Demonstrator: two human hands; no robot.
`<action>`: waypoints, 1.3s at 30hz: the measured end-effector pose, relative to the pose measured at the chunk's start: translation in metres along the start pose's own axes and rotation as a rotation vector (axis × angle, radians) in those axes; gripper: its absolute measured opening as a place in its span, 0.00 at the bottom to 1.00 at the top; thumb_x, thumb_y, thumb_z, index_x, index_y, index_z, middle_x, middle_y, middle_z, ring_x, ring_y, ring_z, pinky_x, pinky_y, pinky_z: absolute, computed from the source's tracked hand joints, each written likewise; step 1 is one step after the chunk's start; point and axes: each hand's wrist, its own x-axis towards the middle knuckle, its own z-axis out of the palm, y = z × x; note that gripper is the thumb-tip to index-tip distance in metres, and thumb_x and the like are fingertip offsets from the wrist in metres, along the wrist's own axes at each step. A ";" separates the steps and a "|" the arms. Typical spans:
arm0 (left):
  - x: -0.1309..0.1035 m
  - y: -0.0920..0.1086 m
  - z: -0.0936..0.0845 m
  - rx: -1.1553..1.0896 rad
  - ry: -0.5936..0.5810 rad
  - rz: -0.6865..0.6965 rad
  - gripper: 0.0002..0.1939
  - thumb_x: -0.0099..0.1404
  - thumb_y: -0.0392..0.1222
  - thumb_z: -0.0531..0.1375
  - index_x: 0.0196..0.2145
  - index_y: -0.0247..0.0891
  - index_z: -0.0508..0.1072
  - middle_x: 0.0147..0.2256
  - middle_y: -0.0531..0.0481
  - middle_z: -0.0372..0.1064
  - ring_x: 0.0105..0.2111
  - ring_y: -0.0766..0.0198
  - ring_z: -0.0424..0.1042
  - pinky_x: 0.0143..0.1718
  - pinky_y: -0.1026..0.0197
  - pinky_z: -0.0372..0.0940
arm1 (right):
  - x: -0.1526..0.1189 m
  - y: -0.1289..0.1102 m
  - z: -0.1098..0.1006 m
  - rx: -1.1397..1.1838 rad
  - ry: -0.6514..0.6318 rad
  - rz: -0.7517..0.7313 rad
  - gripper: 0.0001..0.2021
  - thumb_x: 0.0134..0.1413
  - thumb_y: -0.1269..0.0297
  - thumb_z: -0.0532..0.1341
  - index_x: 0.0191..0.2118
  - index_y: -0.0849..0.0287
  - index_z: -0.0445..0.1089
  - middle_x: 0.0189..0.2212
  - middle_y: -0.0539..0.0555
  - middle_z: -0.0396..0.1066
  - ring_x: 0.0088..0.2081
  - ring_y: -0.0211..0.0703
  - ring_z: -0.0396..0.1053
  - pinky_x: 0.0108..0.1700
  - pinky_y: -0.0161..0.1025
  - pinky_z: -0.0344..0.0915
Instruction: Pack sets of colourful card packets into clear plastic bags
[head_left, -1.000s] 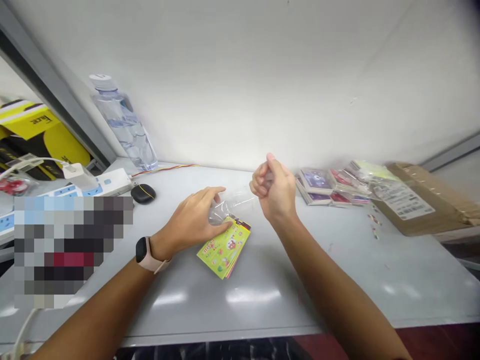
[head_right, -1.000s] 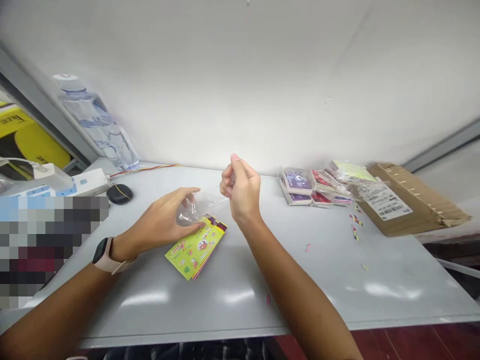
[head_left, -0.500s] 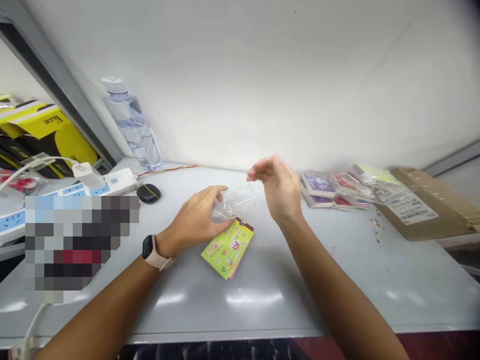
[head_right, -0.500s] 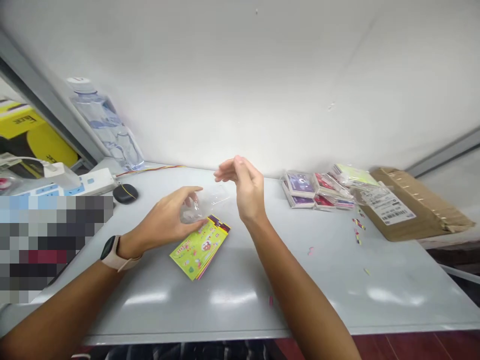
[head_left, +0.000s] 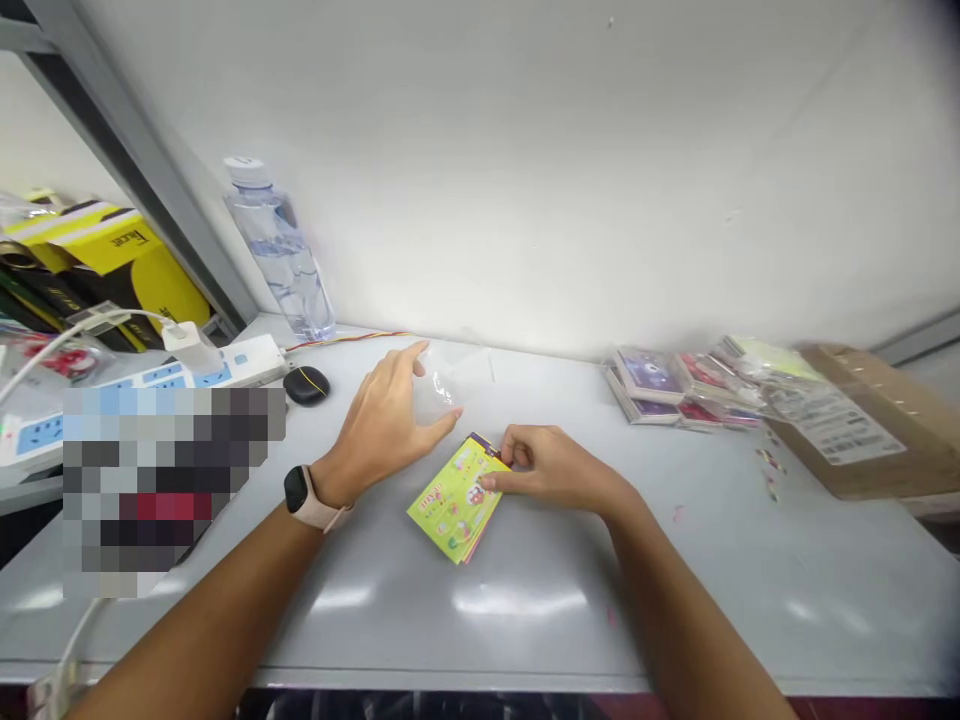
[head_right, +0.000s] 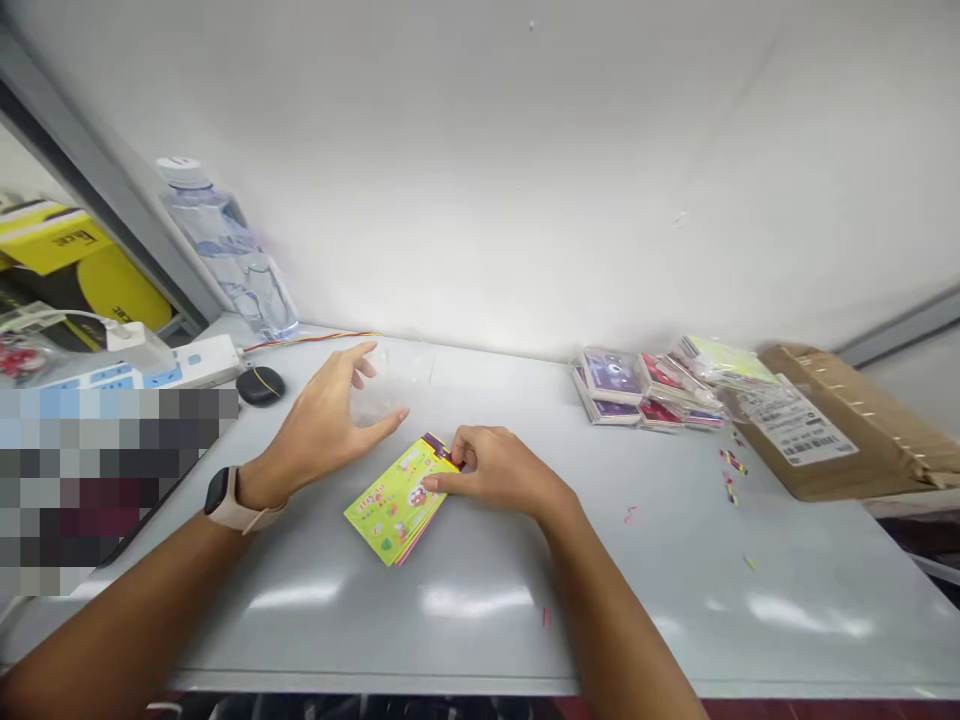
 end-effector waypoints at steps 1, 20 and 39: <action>0.000 0.000 0.000 0.013 -0.009 0.003 0.40 0.64 0.52 0.67 0.67 0.36 0.58 0.50 0.40 0.70 0.51 0.46 0.74 0.55 0.41 0.70 | 0.001 0.001 0.000 0.020 -0.018 -0.001 0.22 0.51 0.43 0.74 0.29 0.55 0.70 0.26 0.47 0.68 0.28 0.39 0.60 0.28 0.36 0.53; -0.002 0.007 -0.002 0.268 -0.125 0.058 0.37 0.65 0.54 0.66 0.66 0.37 0.62 0.49 0.38 0.71 0.50 0.41 0.73 0.51 0.41 0.68 | 0.000 -0.008 -0.009 0.827 0.890 -0.240 0.18 0.53 0.49 0.76 0.35 0.53 0.71 0.28 0.49 0.79 0.27 0.45 0.78 0.37 0.46 0.74; -0.004 0.009 0.000 0.266 -0.011 0.037 0.35 0.66 0.49 0.66 0.64 0.34 0.61 0.53 0.36 0.70 0.52 0.41 0.72 0.52 0.42 0.68 | 0.002 -0.022 0.031 0.520 0.980 -0.112 0.16 0.59 0.50 0.72 0.44 0.54 0.72 0.25 0.49 0.78 0.26 0.45 0.75 0.30 0.41 0.66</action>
